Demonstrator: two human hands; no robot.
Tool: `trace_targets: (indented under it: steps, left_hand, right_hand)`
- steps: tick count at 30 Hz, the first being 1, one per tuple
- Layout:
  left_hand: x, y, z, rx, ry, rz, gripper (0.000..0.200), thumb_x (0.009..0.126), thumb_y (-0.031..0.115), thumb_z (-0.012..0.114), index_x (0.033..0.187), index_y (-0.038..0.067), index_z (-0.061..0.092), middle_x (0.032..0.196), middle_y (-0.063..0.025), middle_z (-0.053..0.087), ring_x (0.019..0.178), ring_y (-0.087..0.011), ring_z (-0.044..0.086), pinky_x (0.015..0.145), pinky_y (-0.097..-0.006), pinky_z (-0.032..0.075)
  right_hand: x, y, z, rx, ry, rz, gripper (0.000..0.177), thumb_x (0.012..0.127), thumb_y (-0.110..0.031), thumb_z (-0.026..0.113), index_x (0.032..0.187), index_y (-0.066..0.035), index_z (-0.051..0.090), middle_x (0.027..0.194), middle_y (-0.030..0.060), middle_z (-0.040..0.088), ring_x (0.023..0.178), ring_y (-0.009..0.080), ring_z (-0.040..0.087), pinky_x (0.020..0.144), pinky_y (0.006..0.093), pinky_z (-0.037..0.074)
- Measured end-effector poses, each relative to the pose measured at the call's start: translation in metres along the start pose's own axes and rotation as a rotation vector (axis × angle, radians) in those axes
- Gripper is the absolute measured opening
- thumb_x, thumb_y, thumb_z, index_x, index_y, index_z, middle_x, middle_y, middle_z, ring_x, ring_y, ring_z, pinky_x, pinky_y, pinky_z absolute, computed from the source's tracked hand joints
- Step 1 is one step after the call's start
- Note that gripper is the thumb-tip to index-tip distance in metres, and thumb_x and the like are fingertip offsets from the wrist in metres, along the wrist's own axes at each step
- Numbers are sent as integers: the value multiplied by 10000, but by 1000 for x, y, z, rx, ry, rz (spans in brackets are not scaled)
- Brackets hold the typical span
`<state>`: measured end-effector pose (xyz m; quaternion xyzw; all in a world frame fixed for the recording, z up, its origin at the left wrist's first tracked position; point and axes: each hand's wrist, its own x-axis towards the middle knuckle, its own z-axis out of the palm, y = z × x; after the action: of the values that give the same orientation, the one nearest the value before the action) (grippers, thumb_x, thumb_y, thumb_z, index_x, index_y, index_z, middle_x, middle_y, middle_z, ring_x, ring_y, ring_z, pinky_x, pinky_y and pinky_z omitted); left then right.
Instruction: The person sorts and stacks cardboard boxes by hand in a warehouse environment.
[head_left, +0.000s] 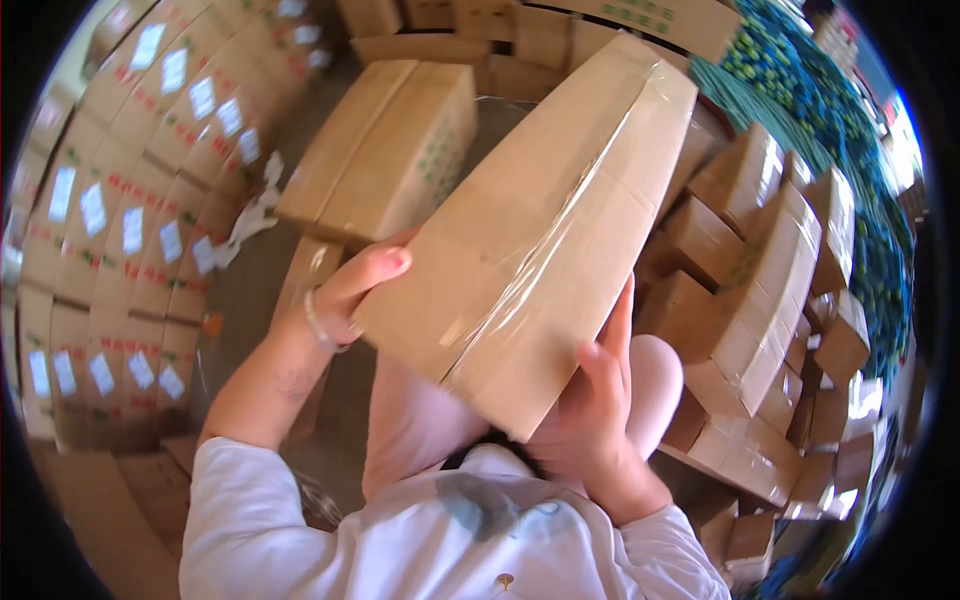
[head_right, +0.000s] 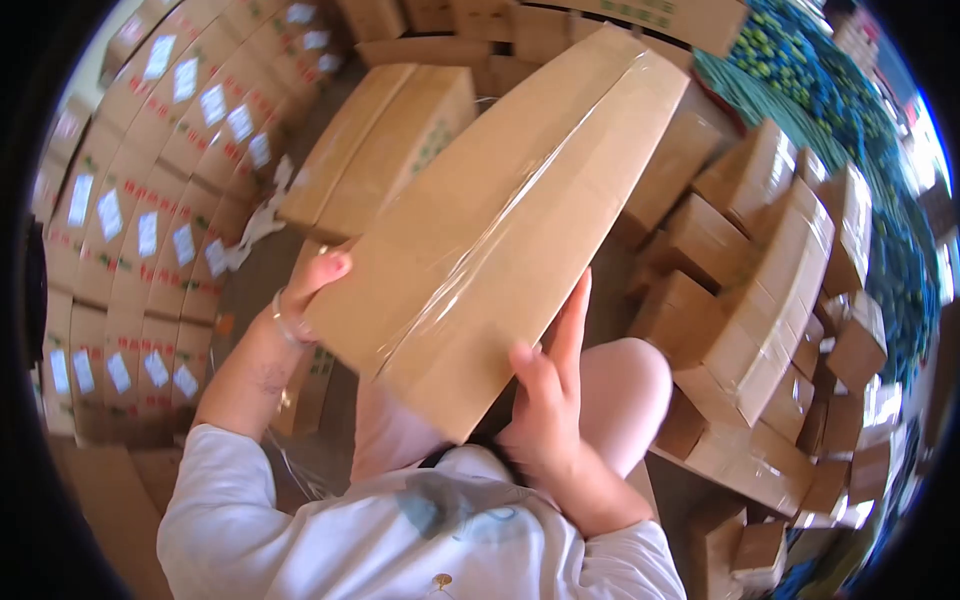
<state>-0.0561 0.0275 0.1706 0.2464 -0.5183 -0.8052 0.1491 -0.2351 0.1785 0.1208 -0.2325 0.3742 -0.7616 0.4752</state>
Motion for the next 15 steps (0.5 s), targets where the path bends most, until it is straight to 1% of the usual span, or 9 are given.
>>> trace_targets:
  steps: [1, 2, 3, 4, 6, 8, 10, 14, 15]
  left_hand:
    - [-33, 1, -8, 64, 36, 14, 820, 759, 500, 560, 1360, -5, 326, 1307, -138, 453, 1190, -218, 453, 988, -315, 340]
    - [-64, -5, -20, 94, 75, 31, 852, 744, 516, 570, 1367, -6, 316, 1324, -140, 436, 1206, -224, 438, 996, -320, 330]
    - [-95, -11, -31, 124, 115, 47, 884, 728, 532, 579, 1374, -7, 306, 1341, -141, 419, 1222, -230, 423, 1003, -325, 321]
    - [-122, -28, -49, 287, 169, 145, 928, 704, 554, 592, 1381, -7, 293, 1360, -142, 392, 1248, -237, 389, 1015, -334, 298]
    - [-171, -46, -58, 423, 267, 230, 973, 680, 576, 605, 1388, -7, 280, 1379, -144, 366, 1275, -244, 354, 1028, -343, 275]
    - [-211, -48, -53, 149, 317, 42, 987, 674, 582, 600, 1396, -5, 269, 1387, -150, 349, 1293, -243, 323, 1043, -349, 245]
    - [-239, -59, -58, 87, 380, 103, 980, 674, 590, 590, 1391, -5, 284, 1381, -149, 356, 1282, -245, 336, 1038, -351, 255]
    - [-286, -68, -59, -24, 482, 78, 1004, 654, 610, 594, 1379, -20, 299, 1358, -145, 385, 1256, -243, 368, 1027, -344, 274]
    - [-294, -72, -60, -15, 505, 103, 1009, 647, 608, 602, 1373, -27, 304, 1353, -148, 391, 1251, -240, 376, 1025, -344, 280]
  right_hand:
    - [-13, 13, 9, 14, -84, -27, 807, 800, -244, 531, 1441, -71, 73, 1402, 123, 272, 1307, 252, 273, 1052, 382, 244]
    - [-17, 20, 15, 22, -139, -25, 805, 801, -316, 498, 1438, -59, 78, 1407, 132, 265, 1309, 261, 267, 1053, 403, 233]
    - [-6, 27, 12, 51, -166, 35, 815, 801, -388, 465, 1435, -48, 84, 1412, 141, 259, 1310, 270, 262, 1054, 424, 222]
    - [13, 34, 6, 92, -149, 147, 834, 801, -460, 432, 1432, -36, 89, 1417, 150, 252, 1312, 279, 256, 1055, 445, 212]
    - [66, 55, -7, 188, -160, 352, 900, 801, -604, 367, 1425, -13, 100, 1427, 167, 239, 1315, 297, 245, 1057, 486, 190]
    - [117, 79, -4, 250, -233, 480, 997, 801, -749, 301, 1419, 10, 111, 1438, 185, 226, 1319, 315, 234, 1060, 528, 168]
    - [143, 99, 31, 249, -296, 509, 998, 796, -752, 307, 1412, 15, 139, 1422, 195, 257, 1312, 322, 251, 1061, 508, 187]
    - [146, 149, 109, 238, -343, 631, 978, 791, -746, 339, 1404, 3, 197, 1413, 171, 296, 1291, 319, 297, 1064, 416, 250]
    - [153, 169, 124, 157, -320, 505, 883, 823, -697, 356, 1376, -15, 265, 1375, 150, 348, 1250, 298, 347, 1035, 406, 297]
